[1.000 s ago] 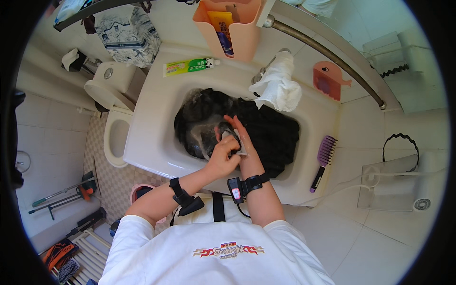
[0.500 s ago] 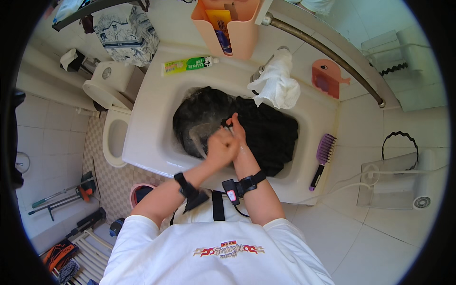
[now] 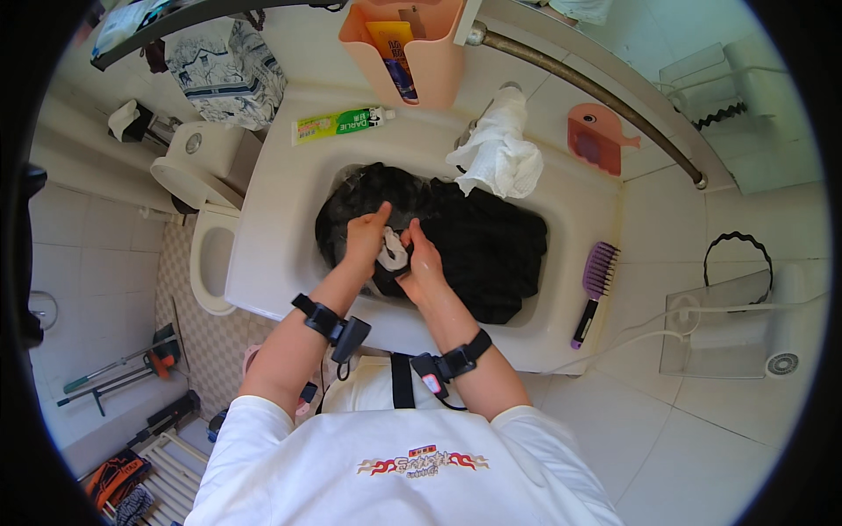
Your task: The person lies on a sofa, then walks to the bathroom and washes a black garment by hand in the sink. They rub the fabric with both hands, rinse it, and continue scrubbing different sections of the garment.
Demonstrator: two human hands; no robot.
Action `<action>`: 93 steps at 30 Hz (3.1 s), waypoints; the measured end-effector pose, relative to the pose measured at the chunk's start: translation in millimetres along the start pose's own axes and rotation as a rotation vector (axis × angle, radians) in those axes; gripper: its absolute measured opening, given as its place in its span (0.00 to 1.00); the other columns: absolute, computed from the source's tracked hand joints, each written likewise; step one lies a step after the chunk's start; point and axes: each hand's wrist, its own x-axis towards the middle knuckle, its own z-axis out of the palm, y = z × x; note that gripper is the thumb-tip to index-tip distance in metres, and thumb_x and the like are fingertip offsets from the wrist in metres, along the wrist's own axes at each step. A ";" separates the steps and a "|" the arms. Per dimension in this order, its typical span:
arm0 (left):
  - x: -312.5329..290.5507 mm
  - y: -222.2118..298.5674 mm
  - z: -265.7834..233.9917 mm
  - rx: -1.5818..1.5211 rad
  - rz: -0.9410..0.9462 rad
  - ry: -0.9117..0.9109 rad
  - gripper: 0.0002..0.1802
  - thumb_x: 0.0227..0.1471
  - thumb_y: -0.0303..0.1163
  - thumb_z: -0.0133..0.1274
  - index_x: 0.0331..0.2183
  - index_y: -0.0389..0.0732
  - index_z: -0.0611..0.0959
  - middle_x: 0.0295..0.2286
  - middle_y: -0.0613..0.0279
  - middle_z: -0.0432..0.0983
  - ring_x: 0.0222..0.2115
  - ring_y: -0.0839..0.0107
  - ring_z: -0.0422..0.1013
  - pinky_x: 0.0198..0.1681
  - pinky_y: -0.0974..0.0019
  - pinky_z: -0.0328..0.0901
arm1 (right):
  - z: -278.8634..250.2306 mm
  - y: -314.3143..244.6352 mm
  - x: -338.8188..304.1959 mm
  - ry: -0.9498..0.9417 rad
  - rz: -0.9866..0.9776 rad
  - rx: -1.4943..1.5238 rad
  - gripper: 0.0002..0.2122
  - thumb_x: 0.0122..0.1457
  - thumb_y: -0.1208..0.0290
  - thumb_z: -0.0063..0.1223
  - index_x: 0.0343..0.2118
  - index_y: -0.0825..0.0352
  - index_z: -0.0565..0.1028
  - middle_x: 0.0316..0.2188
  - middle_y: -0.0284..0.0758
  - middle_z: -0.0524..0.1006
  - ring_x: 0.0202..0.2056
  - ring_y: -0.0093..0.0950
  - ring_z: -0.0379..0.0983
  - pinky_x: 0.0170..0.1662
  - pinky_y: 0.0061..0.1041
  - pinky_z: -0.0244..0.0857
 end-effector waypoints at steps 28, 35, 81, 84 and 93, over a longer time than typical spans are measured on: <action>-67.3 85.8 -22.6 -0.804 -0.325 -0.522 0.16 0.59 0.49 0.49 0.33 0.46 0.79 0.31 0.63 0.79 0.37 0.67 0.75 0.43 0.61 0.69 | 16.3 -48.2 -82.9 -0.077 -0.825 -0.877 0.08 0.62 0.71 0.53 0.35 0.72 0.75 0.27 0.25 0.74 0.30 0.13 0.68 0.36 0.14 0.63; -71.2 87.2 -21.2 -0.392 -0.208 -0.488 0.19 0.60 0.48 0.49 0.40 0.43 0.79 0.29 0.68 0.78 0.31 0.78 0.71 0.38 0.71 0.66 | 25.2 -68.6 -95.4 -0.095 -0.672 -0.423 0.10 0.66 0.66 0.45 0.32 0.67 0.72 0.27 0.27 0.74 0.30 0.15 0.70 0.34 0.16 0.65; -103.3 67.0 23.9 0.154 0.692 -0.239 0.11 0.52 0.28 0.57 0.22 0.37 0.74 0.17 0.66 0.67 0.18 0.78 0.63 0.21 0.71 0.59 | 42.2 -55.7 -60.1 0.080 -0.546 -0.373 0.26 0.65 0.45 0.40 0.15 0.60 0.61 0.15 0.26 0.61 0.18 0.18 0.55 0.21 0.20 0.49; -95.5 52.1 34.7 0.271 1.036 -0.127 0.17 0.51 0.24 0.55 0.15 0.34 0.69 0.14 0.55 0.61 0.14 0.65 0.60 0.19 0.67 0.54 | 37.8 -39.4 -40.5 0.034 -0.441 -0.334 0.29 0.62 0.42 0.43 0.12 0.61 0.61 0.13 0.25 0.62 0.16 0.17 0.55 0.20 0.22 0.48; -58.5 34.1 37.6 0.032 0.481 0.012 0.26 0.58 0.37 0.50 0.13 0.35 0.70 0.10 0.51 0.62 0.12 0.74 0.58 0.17 0.61 0.55 | 35.3 -6.3 -11.7 0.208 -0.407 -0.259 0.24 0.61 0.48 0.50 0.13 0.58 0.63 0.14 0.22 0.60 0.16 0.17 0.51 0.21 0.23 0.44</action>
